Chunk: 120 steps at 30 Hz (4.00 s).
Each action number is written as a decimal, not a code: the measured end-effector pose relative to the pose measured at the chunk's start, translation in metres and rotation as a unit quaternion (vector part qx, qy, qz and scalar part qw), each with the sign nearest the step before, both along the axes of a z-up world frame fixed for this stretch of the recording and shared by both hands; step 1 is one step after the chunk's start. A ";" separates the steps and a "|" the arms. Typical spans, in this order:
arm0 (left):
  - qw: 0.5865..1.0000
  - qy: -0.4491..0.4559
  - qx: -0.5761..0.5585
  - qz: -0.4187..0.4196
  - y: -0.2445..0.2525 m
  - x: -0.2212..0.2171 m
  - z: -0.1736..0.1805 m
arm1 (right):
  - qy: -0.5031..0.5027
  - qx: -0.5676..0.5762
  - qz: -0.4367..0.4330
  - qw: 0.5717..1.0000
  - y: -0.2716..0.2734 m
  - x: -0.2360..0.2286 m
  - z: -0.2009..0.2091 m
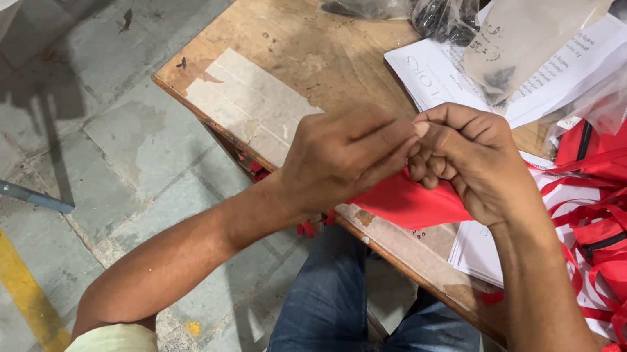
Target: The recorder is sorting and preparing small red bags labeled 'HARDWARE', likely for a kit or shipping.
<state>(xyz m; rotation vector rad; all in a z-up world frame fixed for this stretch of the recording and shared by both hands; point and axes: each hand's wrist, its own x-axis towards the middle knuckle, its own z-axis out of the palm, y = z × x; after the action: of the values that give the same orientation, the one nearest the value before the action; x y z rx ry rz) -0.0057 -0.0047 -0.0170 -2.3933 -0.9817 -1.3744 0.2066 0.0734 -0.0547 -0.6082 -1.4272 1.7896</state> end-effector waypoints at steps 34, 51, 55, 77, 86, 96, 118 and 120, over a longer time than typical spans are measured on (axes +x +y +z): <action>0.632 -0.444 -0.576 -0.267 0.007 0.011 -0.012 | -0.205 0.569 -0.309 0.734 -0.070 0.006 0.025; 0.663 -0.451 -0.537 -0.259 0.000 0.014 -0.013 | -0.288 0.612 -0.295 0.675 -0.078 -0.011 0.062; 0.642 -0.447 -0.555 -0.282 0.004 0.013 -0.018 | -0.271 0.508 -0.281 0.768 -0.060 0.004 0.038; 0.676 -0.449 -0.530 -0.245 0.008 0.010 -0.022 | -0.198 0.392 -0.263 0.859 -0.062 0.013 0.027; 0.666 -0.448 -0.561 -0.204 0.005 0.004 -0.019 | -0.216 0.362 -0.247 0.872 -0.059 0.012 0.006; 0.689 -0.409 -0.536 -0.267 -0.006 0.005 0.004 | -0.377 0.443 -0.079 0.810 -0.033 0.006 0.033; 0.683 -0.447 -0.577 0.026 -0.138 0.009 -0.148 | -0.508 0.506 -0.084 0.692 -0.041 -0.003 -0.073; 0.717 -0.405 -0.567 0.017 -0.141 0.018 -0.154 | -0.542 0.522 -0.092 0.652 -0.076 0.008 -0.082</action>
<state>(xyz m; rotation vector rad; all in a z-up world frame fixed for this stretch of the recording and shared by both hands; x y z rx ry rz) 0.0123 -0.1459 -0.1715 -2.1994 -2.7480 -2.3204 0.2147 -0.0029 -0.1362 -1.1289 -2.6456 0.0045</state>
